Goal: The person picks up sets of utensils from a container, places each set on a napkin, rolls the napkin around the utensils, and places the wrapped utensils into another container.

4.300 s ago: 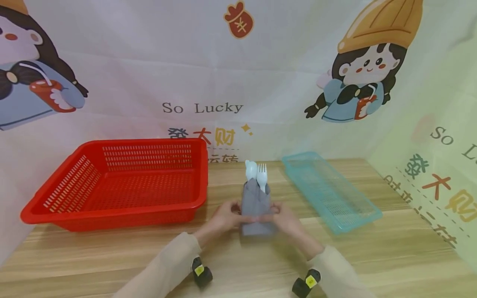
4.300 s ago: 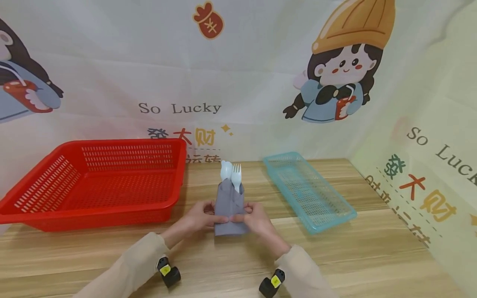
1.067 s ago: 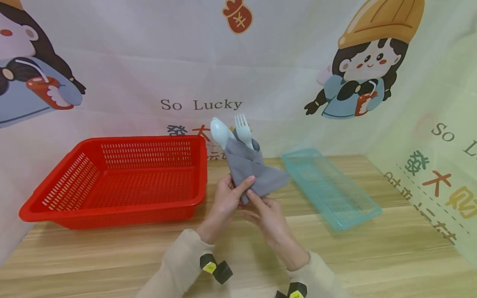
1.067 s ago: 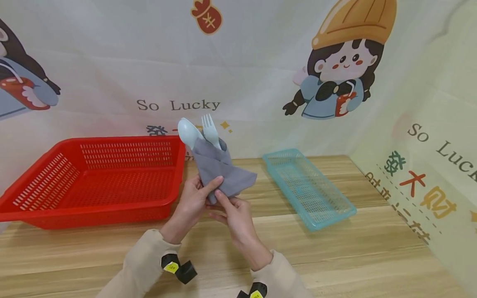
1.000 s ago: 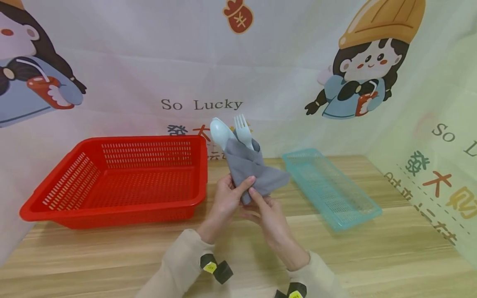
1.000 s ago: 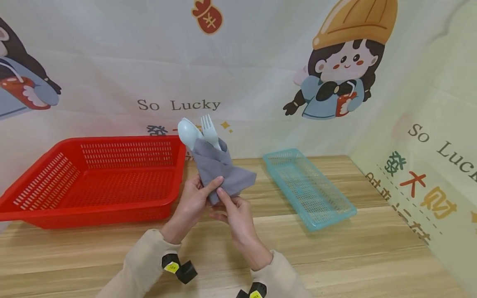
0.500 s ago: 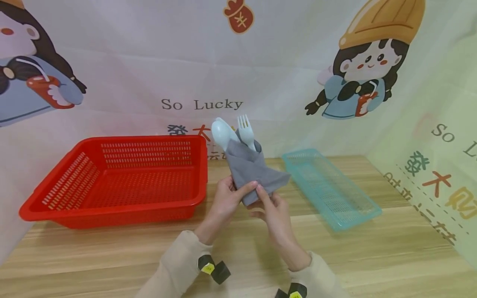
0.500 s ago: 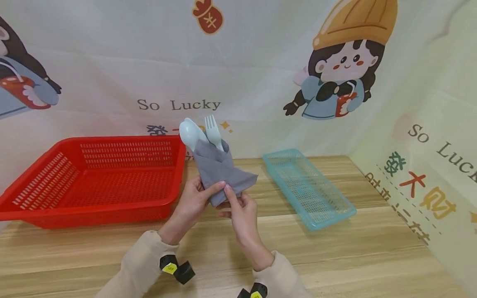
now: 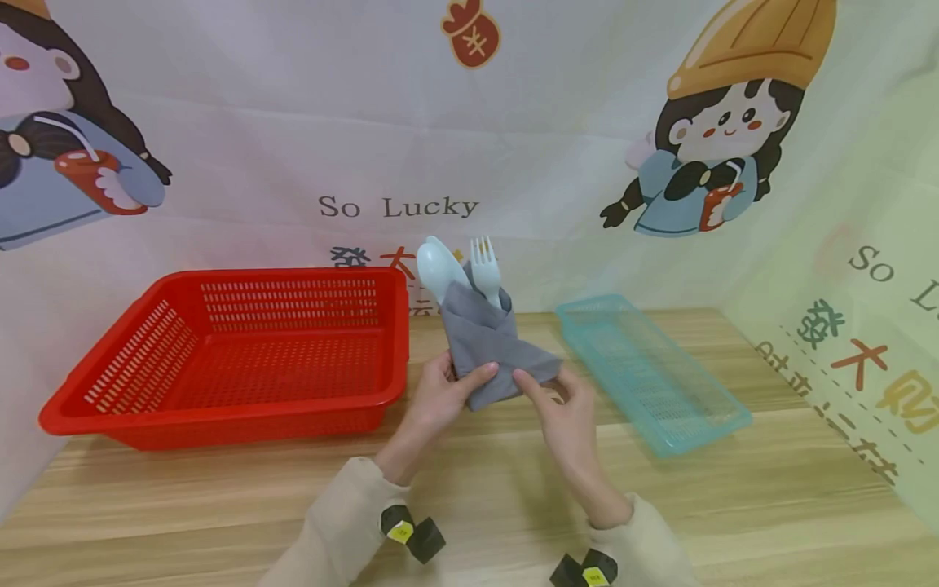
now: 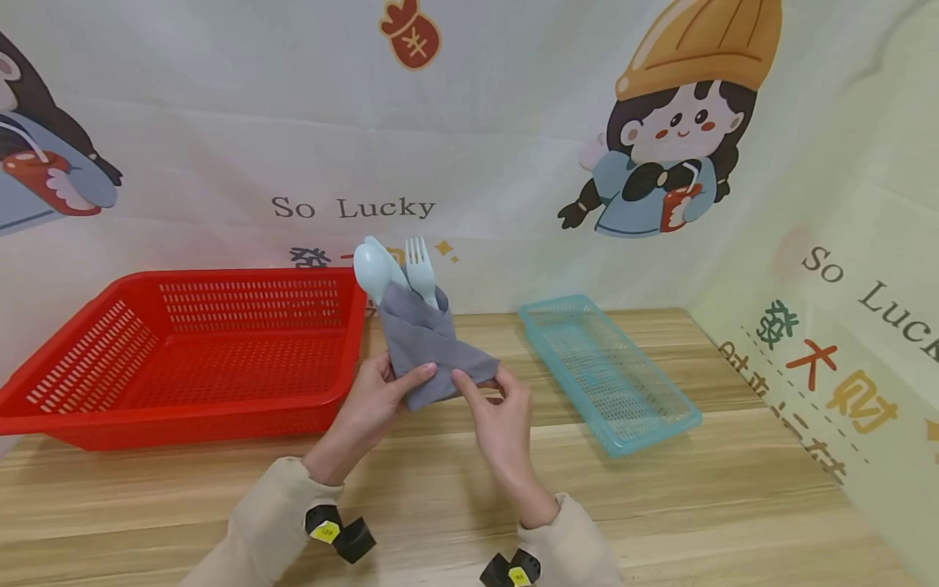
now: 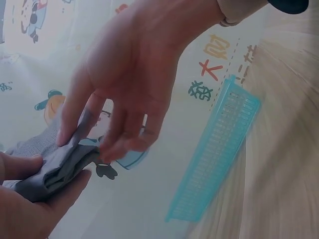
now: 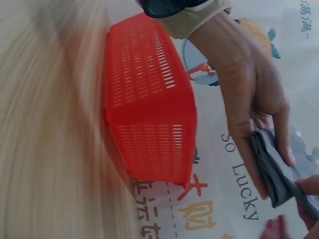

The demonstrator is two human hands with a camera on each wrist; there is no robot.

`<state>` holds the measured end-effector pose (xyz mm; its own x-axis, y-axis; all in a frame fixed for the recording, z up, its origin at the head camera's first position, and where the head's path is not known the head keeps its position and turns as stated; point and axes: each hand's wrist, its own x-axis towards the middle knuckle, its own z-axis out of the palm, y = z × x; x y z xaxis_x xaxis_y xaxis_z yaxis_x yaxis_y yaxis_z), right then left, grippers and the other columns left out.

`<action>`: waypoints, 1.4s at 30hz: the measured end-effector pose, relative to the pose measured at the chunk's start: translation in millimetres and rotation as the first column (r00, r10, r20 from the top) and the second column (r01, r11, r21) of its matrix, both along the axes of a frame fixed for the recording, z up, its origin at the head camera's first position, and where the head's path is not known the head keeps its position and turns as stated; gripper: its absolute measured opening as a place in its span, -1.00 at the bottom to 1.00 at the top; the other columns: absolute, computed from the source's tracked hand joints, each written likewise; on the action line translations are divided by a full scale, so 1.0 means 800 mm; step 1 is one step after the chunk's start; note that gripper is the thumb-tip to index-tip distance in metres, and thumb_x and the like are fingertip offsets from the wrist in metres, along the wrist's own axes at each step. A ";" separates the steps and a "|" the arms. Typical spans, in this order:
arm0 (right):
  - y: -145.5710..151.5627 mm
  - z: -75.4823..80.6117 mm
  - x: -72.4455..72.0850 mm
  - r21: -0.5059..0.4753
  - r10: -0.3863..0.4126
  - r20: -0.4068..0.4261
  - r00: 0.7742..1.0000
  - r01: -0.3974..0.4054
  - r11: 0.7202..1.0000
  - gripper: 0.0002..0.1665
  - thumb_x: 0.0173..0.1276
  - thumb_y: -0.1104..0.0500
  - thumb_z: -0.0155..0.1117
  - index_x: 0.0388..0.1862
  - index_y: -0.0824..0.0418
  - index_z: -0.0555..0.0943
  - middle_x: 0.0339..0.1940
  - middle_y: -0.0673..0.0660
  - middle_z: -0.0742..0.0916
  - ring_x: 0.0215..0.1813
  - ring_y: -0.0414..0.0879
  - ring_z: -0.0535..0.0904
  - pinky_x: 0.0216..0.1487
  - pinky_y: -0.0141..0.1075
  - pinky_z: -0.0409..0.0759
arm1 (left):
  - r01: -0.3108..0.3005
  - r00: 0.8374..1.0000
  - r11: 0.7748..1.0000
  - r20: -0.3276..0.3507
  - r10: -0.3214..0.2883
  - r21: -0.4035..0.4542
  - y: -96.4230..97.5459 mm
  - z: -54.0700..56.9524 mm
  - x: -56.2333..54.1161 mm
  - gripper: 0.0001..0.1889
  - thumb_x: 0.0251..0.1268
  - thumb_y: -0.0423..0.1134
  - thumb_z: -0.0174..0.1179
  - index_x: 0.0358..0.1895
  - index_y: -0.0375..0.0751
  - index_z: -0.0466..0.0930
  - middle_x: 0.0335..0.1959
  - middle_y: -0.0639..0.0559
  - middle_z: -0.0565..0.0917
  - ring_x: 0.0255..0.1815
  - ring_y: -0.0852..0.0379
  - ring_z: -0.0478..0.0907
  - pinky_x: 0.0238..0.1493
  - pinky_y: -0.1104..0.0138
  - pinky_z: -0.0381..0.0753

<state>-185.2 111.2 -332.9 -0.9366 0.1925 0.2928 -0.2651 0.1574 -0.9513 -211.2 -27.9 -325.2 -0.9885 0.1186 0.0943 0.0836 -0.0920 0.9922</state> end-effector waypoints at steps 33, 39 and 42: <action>0.001 -0.002 0.002 0.222 -0.080 -0.327 0.942 0.159 0.962 -0.57 0.22 0.26 0.14 0.04 0.42 0.37 -0.03 0.28 0.48 -0.02 0.04 0.39 -0.08 -0.25 0.40 | -0.049 0.998 0.999 0.050 0.049 -0.018 -0.005 0.001 -0.002 -0.60 0.11 -0.35 0.20 0.01 -0.45 0.42 -0.07 -0.25 0.56 -0.22 0.07 0.53 -0.09 0.24 0.53; -0.026 -0.011 0.005 0.519 0.262 -0.788 0.557 0.371 0.770 -0.67 0.33 0.25 -0.06 -0.13 0.49 0.51 -0.06 0.32 0.57 0.01 0.15 0.47 0.06 -0.16 0.42 | -0.091 0.995 0.992 0.049 0.087 0.084 -0.002 0.004 -0.003 -0.67 0.16 -0.40 0.13 -0.03 -0.51 0.40 -0.19 -0.20 0.58 -0.35 0.22 0.51 -0.27 0.41 0.55; -0.031 -0.019 0.006 0.634 0.372 -0.752 0.544 0.441 0.636 -0.50 0.43 0.11 -0.23 0.00 0.53 0.45 0.08 0.34 0.52 0.14 0.16 0.41 0.17 -0.05 0.32 | -0.064 0.996 0.978 0.068 0.052 0.199 -0.002 0.008 -0.002 -0.67 0.21 -0.44 0.05 0.04 -0.51 0.35 -0.14 -0.18 0.56 -0.33 0.25 0.52 -0.23 0.42 0.56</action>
